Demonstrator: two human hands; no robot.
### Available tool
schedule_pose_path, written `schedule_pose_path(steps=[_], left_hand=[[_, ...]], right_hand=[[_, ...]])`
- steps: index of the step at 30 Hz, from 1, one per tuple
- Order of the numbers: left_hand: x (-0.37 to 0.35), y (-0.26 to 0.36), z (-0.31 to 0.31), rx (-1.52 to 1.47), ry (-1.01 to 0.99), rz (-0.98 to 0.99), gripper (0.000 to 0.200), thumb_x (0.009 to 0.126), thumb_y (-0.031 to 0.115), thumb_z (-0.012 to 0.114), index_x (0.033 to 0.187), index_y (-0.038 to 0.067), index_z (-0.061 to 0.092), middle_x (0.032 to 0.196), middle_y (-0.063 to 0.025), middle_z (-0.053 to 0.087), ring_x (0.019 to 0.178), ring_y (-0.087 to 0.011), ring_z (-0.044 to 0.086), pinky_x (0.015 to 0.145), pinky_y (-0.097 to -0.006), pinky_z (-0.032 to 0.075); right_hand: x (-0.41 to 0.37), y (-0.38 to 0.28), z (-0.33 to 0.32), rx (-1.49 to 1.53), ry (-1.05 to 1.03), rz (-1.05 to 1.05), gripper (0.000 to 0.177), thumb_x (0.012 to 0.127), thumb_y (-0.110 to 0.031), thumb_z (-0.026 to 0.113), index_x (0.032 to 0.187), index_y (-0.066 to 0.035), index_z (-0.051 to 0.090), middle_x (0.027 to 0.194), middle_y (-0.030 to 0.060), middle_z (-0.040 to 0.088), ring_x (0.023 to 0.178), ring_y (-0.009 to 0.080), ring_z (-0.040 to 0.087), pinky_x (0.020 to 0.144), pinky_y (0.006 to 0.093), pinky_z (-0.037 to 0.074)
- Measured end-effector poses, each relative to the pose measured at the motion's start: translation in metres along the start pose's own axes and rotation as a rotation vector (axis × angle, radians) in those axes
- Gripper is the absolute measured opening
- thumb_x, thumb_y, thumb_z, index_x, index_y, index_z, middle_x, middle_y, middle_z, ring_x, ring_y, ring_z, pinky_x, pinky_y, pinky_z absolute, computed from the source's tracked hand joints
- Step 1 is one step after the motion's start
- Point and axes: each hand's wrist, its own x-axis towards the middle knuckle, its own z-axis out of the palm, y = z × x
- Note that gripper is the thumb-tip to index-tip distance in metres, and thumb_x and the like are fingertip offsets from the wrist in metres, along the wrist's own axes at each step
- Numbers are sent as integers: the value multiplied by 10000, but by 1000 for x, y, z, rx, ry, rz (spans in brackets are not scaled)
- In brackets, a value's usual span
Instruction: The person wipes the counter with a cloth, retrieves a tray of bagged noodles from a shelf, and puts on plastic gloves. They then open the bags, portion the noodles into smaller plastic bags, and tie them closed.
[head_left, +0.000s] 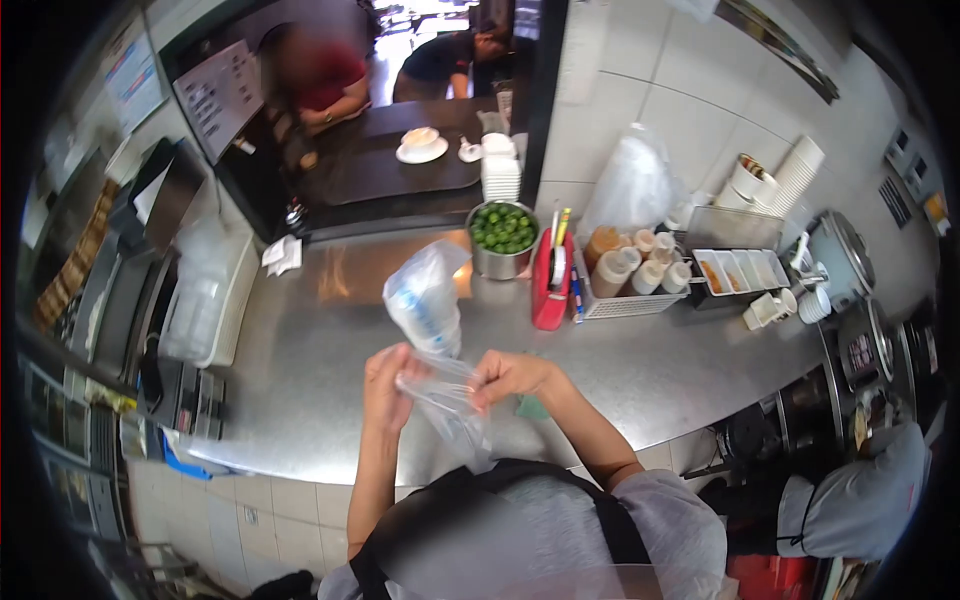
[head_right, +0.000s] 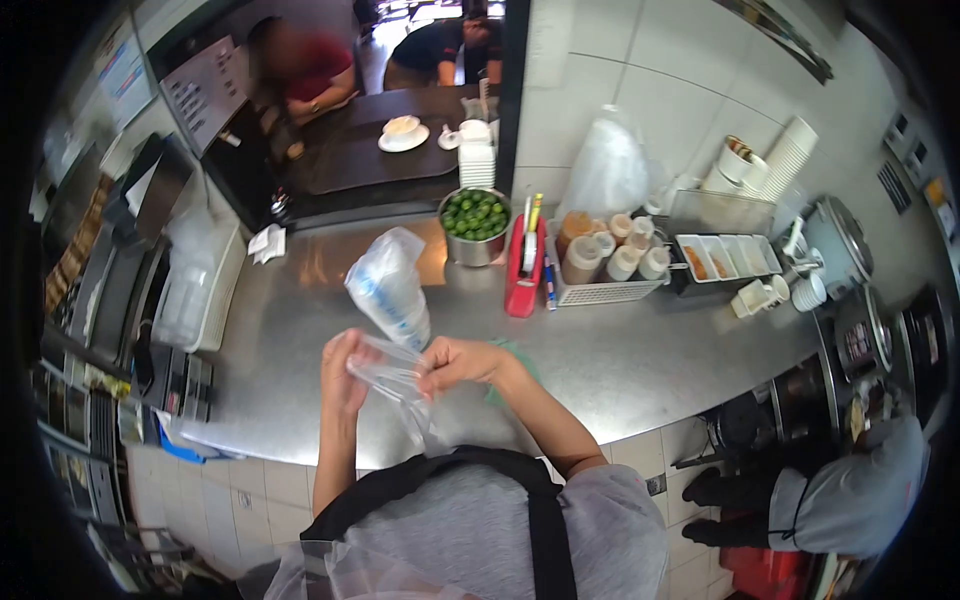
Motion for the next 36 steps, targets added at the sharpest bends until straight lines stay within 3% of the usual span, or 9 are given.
schedule_pose_path(steps=[4, 5, 7, 10, 20, 25, 28, 34, 36], left_hand=[[1, -4, -12, -387, -152, -515, 262, 918, 296, 484, 878, 61, 594, 692, -8, 571, 586, -86, 518, 531, -224, 421], [0, -12, 21, 77, 418, -474, 249, 904, 287, 514, 800, 70, 578, 672, 16, 548, 566, -65, 503, 515, -224, 425], [1, -7, -1, 91, 76, -440, 235, 893, 277, 535, 803, 64, 578, 707, 14, 561, 607, -67, 520, 553, -219, 436], [24, 20, -25, -32, -270, -273, 191, 876, 219, 565, 878, 30, 597, 816, -7, 598, 709, -76, 554, 621, -214, 446], [103, -2, -53, 1364, 460, 582, 64, 860, 48, 447, 894, 15, 491, 759, -74, 606, 515, -119, 562, 436, -249, 449], [94, -7, -57, 946, 604, 51, 147, 855, 61, 372, 981, 16, 432, 746, -94, 597, 522, -171, 589, 439, -262, 499], [90, -36, -91, 823, 626, -138, 212, 842, 58, 377, 1049, 11, 386, 757, -122, 595, 514, -196, 595, 415, -275, 517], [78, -56, -139, 1491, 298, 408, 609, 735, 13, 564, 1293, 28, 321, 1045, -116, 549, 900, -222, 581, 807, -337, 481], [66, -12, -102, 1023, 98, 146, 656, 678, 4, 631, 1265, 41, 342, 1171, -140, 467, 1080, -234, 468, 901, -345, 414]], right_hand=[[11, -13, 15, 605, 466, -341, 197, 858, -154, 578, 995, -13, 596, 914, 23, 625, 727, 80, 572, 682, 238, 457], [12, -12, 13, 672, 426, -333, 201, 864, -156, 569, 1004, -13, 596, 897, 18, 624, 713, 74, 570, 672, 231, 460], [15, -7, 3, 807, 342, -313, 210, 878, -159, 551, 1023, -14, 594, 864, 7, 622, 686, 63, 566, 653, 218, 466], [12, -28, -15, 491, 571, -226, 180, 881, -151, 547, 990, -20, 604, 812, -17, 604, 665, 41, 550, 590, 195, 459], [90, -40, -94, -938, 875, -409, 60, 745, -54, 592, 755, -10, 553, 672, 58, 556, 578, 178, 522, 555, 288, 433], [89, 20, -123, -936, 655, -619, 147, 793, -45, 513, 923, 2, 562, 821, 78, 590, 730, 114, 579, 629, 272, 475], [107, 33, -125, -603, 805, 588, 196, 720, -60, 602, 899, 16, 578, 783, 117, 626, 579, 194, 615, 461, 318, 483], [88, 47, -99, -432, 964, 331, 309, 758, -97, 593, 1030, 34, 529, 821, 145, 640, 535, 206, 617, 389, 333, 471], [91, 43, -99, -429, 948, 360, 305, 759, -106, 591, 1027, 28, 532, 835, 148, 638, 579, 211, 626, 413, 341, 482]])
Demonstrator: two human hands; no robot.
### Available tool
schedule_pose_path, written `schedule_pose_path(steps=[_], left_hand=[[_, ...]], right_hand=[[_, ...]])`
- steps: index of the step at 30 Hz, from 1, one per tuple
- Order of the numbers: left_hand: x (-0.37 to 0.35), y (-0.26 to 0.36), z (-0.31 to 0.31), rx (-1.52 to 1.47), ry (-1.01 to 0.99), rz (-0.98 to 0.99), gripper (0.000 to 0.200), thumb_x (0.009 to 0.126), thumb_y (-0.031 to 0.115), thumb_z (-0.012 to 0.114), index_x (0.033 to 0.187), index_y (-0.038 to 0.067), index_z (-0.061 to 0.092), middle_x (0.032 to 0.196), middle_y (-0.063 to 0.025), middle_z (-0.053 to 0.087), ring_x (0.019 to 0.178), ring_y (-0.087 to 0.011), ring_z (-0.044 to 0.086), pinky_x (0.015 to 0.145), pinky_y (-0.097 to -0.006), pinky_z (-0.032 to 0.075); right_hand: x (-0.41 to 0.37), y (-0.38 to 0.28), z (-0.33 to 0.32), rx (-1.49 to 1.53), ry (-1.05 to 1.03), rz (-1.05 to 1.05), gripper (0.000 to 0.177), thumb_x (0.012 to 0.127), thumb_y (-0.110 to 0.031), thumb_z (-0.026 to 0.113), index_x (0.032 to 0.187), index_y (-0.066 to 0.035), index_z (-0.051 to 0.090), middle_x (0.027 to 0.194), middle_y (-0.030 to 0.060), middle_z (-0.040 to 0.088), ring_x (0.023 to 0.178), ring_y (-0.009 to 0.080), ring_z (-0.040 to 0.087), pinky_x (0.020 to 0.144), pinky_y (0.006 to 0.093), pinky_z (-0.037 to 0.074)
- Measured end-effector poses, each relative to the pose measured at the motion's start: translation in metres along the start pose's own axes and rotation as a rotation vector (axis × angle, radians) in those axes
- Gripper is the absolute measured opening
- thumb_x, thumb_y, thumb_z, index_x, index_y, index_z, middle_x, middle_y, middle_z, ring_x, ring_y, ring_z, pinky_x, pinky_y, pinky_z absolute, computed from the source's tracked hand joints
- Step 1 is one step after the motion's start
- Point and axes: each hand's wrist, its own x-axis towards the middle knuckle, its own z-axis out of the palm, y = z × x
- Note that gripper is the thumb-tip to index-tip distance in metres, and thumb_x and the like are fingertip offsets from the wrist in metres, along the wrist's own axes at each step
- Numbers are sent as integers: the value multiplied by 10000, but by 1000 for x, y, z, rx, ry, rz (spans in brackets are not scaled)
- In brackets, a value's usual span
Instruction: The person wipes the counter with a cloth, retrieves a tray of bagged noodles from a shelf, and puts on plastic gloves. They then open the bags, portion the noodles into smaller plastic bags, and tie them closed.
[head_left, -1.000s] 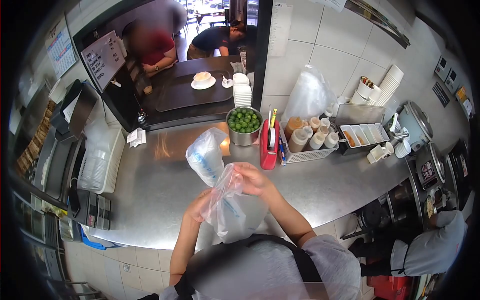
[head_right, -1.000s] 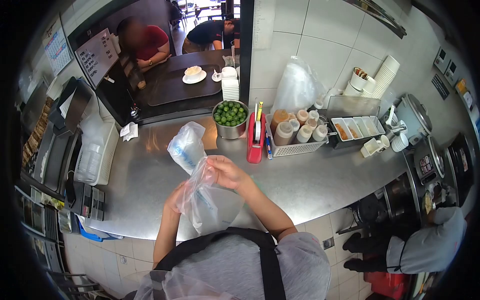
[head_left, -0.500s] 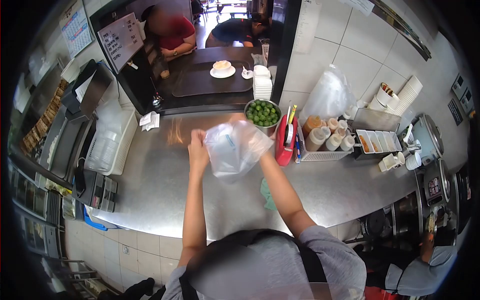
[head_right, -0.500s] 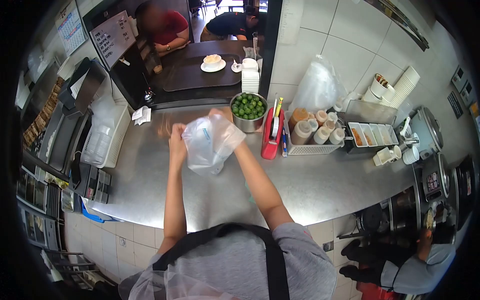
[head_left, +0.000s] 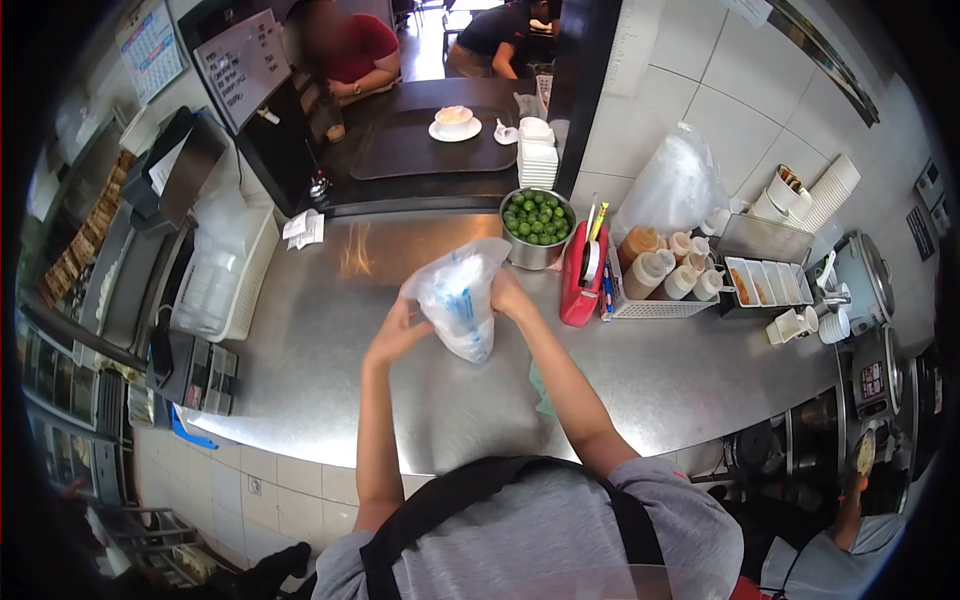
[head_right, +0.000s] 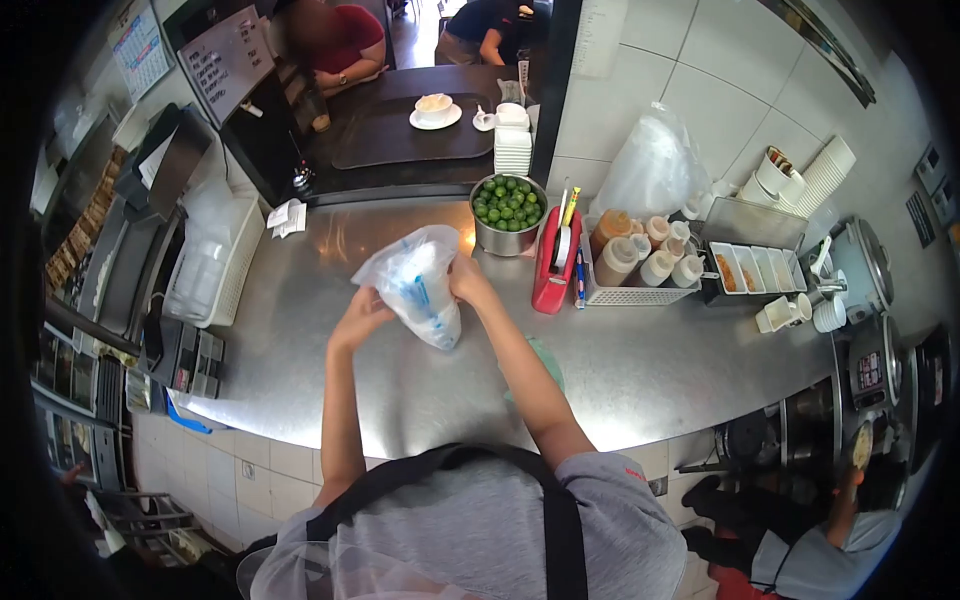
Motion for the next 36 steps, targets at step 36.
schedule_pose_path(steps=[36], left_hand=[[-58, 21, 61, 94, -63, -13, 827, 630, 211, 781, 1273, -18, 314, 1242, -185, 398, 1140, -276, 429, 937, -370, 362]], right_hand=[[-115, -60, -9, -362, 307, -697, 403, 600, -169, 730, 928, -64, 521, 893, 94, 494, 824, 312, 550, 656, 406, 454]])
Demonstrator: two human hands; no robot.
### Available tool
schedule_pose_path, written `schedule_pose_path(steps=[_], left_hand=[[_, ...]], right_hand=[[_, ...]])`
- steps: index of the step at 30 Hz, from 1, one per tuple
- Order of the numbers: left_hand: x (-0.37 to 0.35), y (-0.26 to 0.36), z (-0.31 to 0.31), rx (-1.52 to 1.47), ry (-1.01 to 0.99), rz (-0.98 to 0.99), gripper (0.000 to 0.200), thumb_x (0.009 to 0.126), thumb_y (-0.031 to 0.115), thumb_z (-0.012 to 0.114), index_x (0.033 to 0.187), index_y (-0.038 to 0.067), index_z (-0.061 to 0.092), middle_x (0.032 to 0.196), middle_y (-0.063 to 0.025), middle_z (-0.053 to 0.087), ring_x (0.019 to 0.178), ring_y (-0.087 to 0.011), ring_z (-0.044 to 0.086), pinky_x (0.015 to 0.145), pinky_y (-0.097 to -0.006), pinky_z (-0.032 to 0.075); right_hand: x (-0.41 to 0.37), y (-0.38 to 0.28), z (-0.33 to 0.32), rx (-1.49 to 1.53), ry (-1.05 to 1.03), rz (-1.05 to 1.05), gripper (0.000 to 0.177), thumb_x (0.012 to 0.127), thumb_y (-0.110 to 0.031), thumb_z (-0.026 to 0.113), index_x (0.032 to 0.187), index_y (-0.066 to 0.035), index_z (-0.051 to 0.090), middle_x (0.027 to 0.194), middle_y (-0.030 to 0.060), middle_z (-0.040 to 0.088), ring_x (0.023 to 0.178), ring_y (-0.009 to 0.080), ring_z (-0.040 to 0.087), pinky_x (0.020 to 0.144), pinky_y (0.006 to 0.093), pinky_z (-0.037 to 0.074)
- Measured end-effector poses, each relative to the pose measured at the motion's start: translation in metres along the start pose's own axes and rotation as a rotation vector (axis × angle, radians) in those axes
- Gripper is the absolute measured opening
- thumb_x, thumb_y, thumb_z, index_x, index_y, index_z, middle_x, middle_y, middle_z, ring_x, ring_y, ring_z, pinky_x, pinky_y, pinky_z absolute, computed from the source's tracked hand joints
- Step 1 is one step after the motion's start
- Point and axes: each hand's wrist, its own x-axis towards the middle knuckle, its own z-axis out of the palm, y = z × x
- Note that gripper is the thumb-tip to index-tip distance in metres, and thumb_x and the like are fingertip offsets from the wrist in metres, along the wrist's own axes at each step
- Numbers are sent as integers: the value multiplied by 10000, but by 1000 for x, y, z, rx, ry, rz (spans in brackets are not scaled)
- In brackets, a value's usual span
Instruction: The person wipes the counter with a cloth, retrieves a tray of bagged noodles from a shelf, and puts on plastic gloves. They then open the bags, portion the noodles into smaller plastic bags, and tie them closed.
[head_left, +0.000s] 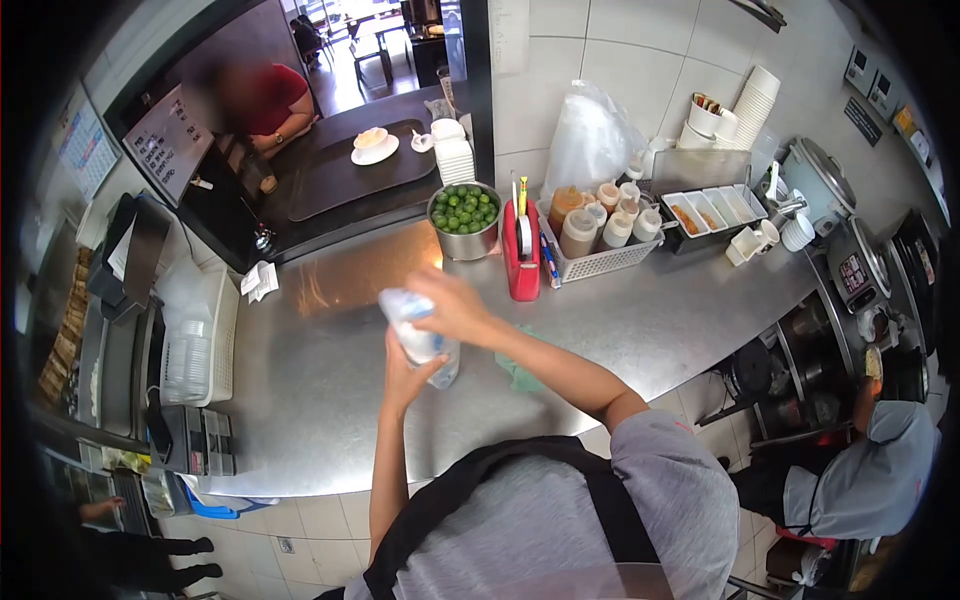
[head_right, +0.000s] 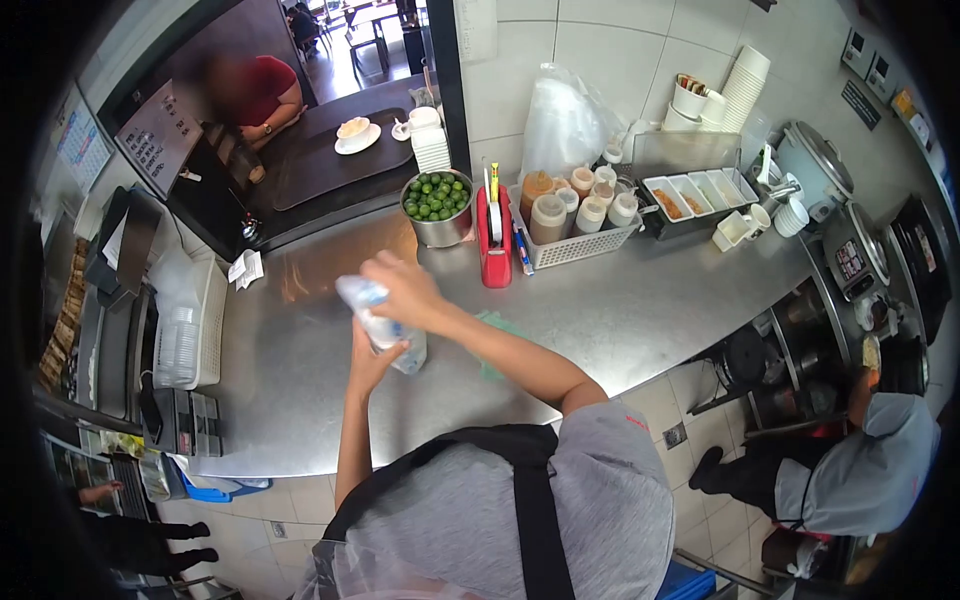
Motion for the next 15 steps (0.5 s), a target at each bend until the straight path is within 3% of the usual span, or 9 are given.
schedule_pose_path(steps=[2, 4, 6, 8, 12, 15], left_hand=[[-12, 14, 3, 217, 18, 146, 983, 650, 286, 775, 1356, -22, 166, 1324, -225, 259, 1199, -342, 345, 979, -406, 317], [-29, 23, 5, 189, -5, 75, 995, 666, 294, 763, 1380, 4, 133, 1337, -224, 250, 1207, -352, 339, 966, -413, 329], [-45, 31, 6, 159, -19, 1, 883, 697, 282, 738, 1358, 11, 219, 1305, -215, 327, 1184, -344, 378, 957, -405, 341], [-50, 30, 12, 160, -102, -33, 755, 728, 266, 711, 1321, 24, 312, 1257, -192, 410, 1148, -333, 422, 947, -397, 353], [-51, 10, 46, 207, -348, 50, 506, 777, 213, 647, 1223, 55, 466, 1134, -128, 549, 1057, -301, 504, 921, -377, 380], [-47, -15, 90, 324, -490, 262, 441, 782, 182, 620, 1198, 92, 502, 1152, -85, 548, 1080, -272, 496, 888, -372, 408]], right_hand=[[-3, 30, -19, 119, 104, 22, 425, 612, -183, 753, 954, -38, 545, 906, 107, 524, 848, 266, 555, 724, 339, 455], [0, 31, -57, 52, 227, -17, 397, 621, -159, 764, 922, -4, 557, 882, 89, 545, 838, 190, 542, 726, 303, 441], [10, 14, -113, 144, 318, -3, 343, 637, -126, 762, 882, -7, 555, 847, 61, 547, 803, 138, 522, 696, 288, 437], [28, 16, -158, 235, 417, 41, 376, 623, -158, 751, 869, 12, 524, 852, 123, 529, 797, 223, 538, 729, 292, 431], [82, 21, -230, -317, 663, -184, 284, 647, -125, 729, 838, -18, 548, 758, 82, 516, 704, 206, 542, 623, 303, 440], [122, 70, -236, -431, 670, -154, 310, 645, -171, 721, 877, -66, 542, 819, 107, 508, 761, 331, 552, 626, 398, 441]])
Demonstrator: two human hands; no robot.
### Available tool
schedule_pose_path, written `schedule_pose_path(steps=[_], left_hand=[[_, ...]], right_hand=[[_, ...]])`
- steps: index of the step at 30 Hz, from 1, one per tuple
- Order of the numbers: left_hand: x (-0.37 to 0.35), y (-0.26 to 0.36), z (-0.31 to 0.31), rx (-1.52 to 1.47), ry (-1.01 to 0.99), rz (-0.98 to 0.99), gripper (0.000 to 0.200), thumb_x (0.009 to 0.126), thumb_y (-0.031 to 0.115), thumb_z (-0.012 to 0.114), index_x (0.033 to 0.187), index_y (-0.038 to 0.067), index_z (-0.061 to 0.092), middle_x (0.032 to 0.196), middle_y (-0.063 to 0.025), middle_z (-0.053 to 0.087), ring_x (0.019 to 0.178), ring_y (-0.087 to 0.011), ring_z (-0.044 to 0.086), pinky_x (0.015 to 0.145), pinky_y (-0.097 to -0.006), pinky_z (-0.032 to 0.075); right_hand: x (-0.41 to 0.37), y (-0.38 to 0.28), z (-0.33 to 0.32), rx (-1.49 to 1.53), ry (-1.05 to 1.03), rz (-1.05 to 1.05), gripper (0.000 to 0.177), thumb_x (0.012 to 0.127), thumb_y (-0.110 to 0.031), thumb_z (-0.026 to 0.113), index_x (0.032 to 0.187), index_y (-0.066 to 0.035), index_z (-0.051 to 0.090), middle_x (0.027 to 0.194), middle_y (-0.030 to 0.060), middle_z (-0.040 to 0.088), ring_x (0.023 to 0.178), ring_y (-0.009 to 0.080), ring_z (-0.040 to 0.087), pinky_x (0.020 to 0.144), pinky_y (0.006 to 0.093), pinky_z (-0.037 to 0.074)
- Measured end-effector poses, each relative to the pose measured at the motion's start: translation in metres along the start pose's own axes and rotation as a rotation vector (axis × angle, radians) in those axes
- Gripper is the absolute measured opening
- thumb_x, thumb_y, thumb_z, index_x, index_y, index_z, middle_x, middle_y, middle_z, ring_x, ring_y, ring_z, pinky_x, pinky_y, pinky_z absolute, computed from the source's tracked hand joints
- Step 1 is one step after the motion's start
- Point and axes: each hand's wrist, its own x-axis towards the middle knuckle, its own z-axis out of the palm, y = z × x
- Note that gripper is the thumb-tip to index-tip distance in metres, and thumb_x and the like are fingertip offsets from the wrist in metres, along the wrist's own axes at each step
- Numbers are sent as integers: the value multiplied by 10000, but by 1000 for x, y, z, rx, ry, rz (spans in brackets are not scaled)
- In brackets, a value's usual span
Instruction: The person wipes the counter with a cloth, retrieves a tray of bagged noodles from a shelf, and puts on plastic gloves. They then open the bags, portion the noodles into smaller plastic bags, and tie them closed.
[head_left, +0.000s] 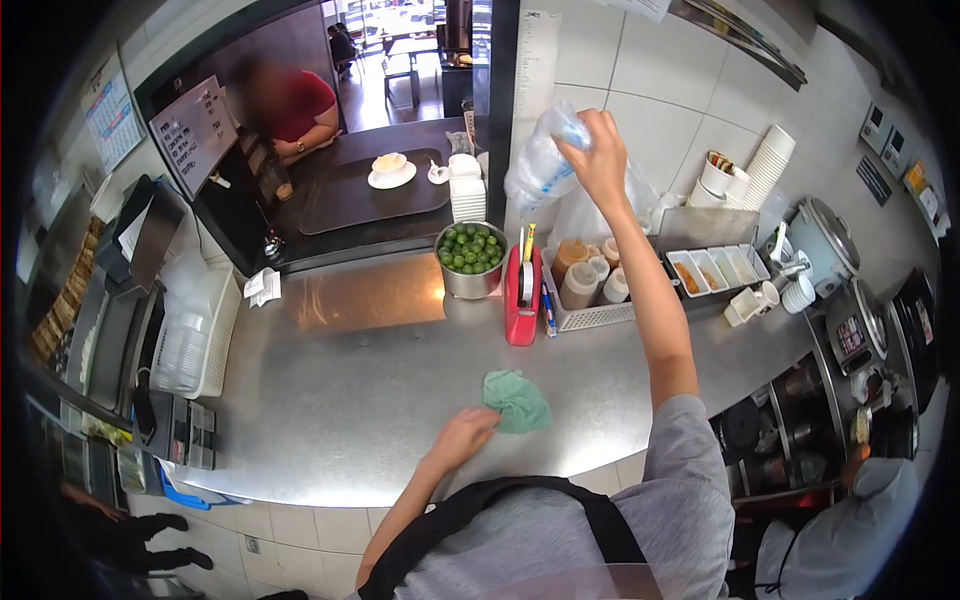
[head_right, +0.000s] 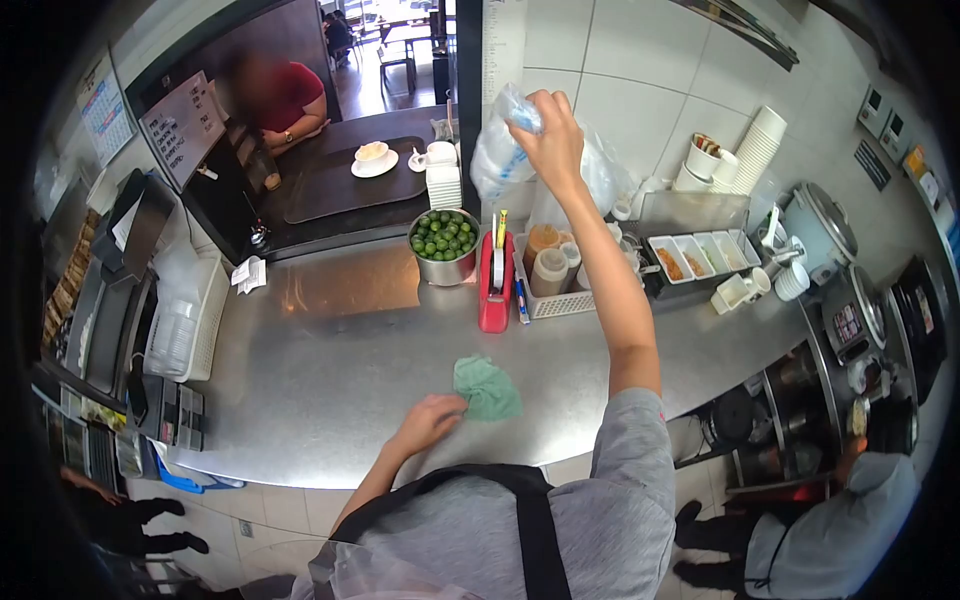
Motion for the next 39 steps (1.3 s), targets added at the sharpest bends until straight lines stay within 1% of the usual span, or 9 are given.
schedule_pose_path(steps=[7, 14, 21, 24, 27, 29, 31, 35, 39], left_hand=[[30, 3, 63, 608, 31, 178, 424, 745, 137, 545, 1168, 105, 536, 1253, -20, 461, 1085, -215, 450, 794, -324, 464], [53, -13, 70, 393, 146, 153, 123, 731, 136, 523, 839, 79, 534, 871, -22, 480, 878, -197, 500, 704, -299, 490], [47, -17, 75, 319, 26, 16, 348, 734, 166, 576, 1065, 88, 508, 1044, -59, 496, 1020, -220, 473, 780, -342, 465], [14, 7, 44, 176, -19, -72, 538, 736, 207, 628, 1232, 129, 433, 1163, -88, 482, 1106, -258, 448, 849, -399, 436], [-50, 25, 6, 89, -59, -272, 662, 742, 262, 657, 1319, 168, 347, 1217, -109, 463, 1112, -292, 460, 866, -428, 421], [-100, 19, -6, 62, -46, -395, 690, 749, 299, 658, 1335, 175, 316, 1208, -120, 465, 1080, -310, 486, 853, -427, 427], [-159, 32, -40, 139, -87, -636, 694, 759, 348, 638, 1345, 170, 312, 1190, -136, 475, 1038, -334, 512, 838, -439, 430], [-282, 59, -87, 178, 52, -1017, 664, 775, 397, 616, 1322, 134, 347, 1145, -147, 509, 1038, -342, 519, 835, -442, 440], [-392, 80, -111, 160, 231, -1115, 645, 805, 427, 576, 1324, 120, 348, 1150, -168, 509, 1033, -354, 525, 837, -451, 441]], right_hand=[[-32, 126, 103, -267, -216, 141, 345, 681, -199, 699, 966, -94, 536, 913, 134, 532, 859, 353, 552, 709, 436, 451], [-93, 226, 161, -253, -396, 91, 500, 701, -250, 697, 1125, -32, 544, 1153, 164, 540, 1078, 315, 499, 925, 385, 391], [-54, 224, 154, -365, -870, 214, 769, 682, -352, 718, 1312, -99, 355, 1196, 288, 436, 1091, 415, 456, 891, 446, 402], [-30, 76, 98, -473, -902, 486, 773, 714, -336, 701, 1350, -146, 306, 1255, 264, 390, 1137, 392, 430, 910, 459, 388], [-79, 103, 117, -328, -529, -43, 687, 758, -311, 673, 1330, -110, 350, 1220, 241, 440, 1032, 368, 527, 779, 437, 483], [-119, 78, 125, -32, -392, -545, 524, 806, -272, 636, 1244, -51, 450, 1051, 194, 550, 779, 298, 618, 560, 333, 524], [-158, -47, 95, 413, -906, 212, 414, 820, -238, 629, 1149, -14, 519, 858, 120, 591, 578, 190, 598, 432, 228, 468], [-246, -214, 104, 728, -1246, 411, 336, 814, -199, 631, 1084, -9, 567, 787, 100, 600, 592, 113, 564, 480, 241, 484], [-288, -368, 135, 715, -1570, 194, 393, 802, -240, 638, 1108, -8, 552, 847, 138, 630, 642, 158, 620, 551, 271, 488]])
